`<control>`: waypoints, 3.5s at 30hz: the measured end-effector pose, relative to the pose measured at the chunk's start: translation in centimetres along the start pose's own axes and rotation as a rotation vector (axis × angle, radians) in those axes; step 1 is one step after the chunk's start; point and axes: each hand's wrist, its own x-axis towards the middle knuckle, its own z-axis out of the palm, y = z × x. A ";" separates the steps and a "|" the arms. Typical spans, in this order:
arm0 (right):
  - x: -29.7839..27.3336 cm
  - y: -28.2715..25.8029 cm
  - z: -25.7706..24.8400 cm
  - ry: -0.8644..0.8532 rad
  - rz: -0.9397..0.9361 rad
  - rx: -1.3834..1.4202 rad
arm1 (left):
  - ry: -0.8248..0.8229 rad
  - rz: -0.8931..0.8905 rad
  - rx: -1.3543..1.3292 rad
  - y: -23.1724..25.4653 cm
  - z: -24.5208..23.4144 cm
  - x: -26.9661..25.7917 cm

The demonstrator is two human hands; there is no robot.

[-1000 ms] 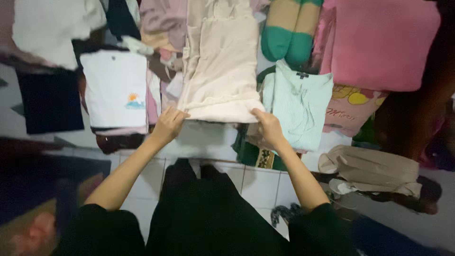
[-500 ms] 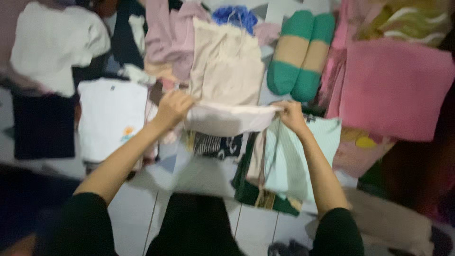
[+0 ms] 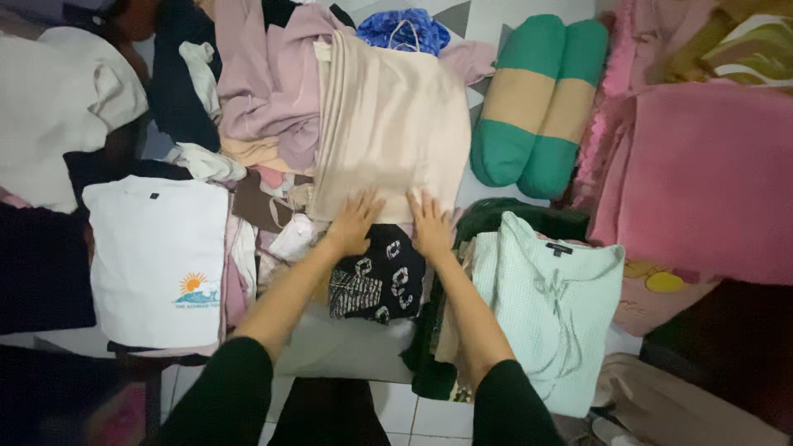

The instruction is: The person folds several garments by hand and places them into a low storage drawer.

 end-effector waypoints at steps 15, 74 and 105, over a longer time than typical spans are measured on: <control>-2.6 2.1 -3.3 0.668 -0.124 0.608 | 0.534 0.001 -0.270 -6.2 10.4 1.5; -12.1 -7.6 -1.8 0.628 0.375 2.091 | 0.548 -0.154 -0.686 3.1 7.5 -11.5; -36.7 -2.0 6.3 1.202 1.051 1.545 | 0.292 0.246 -0.247 26.0 -4.4 8.1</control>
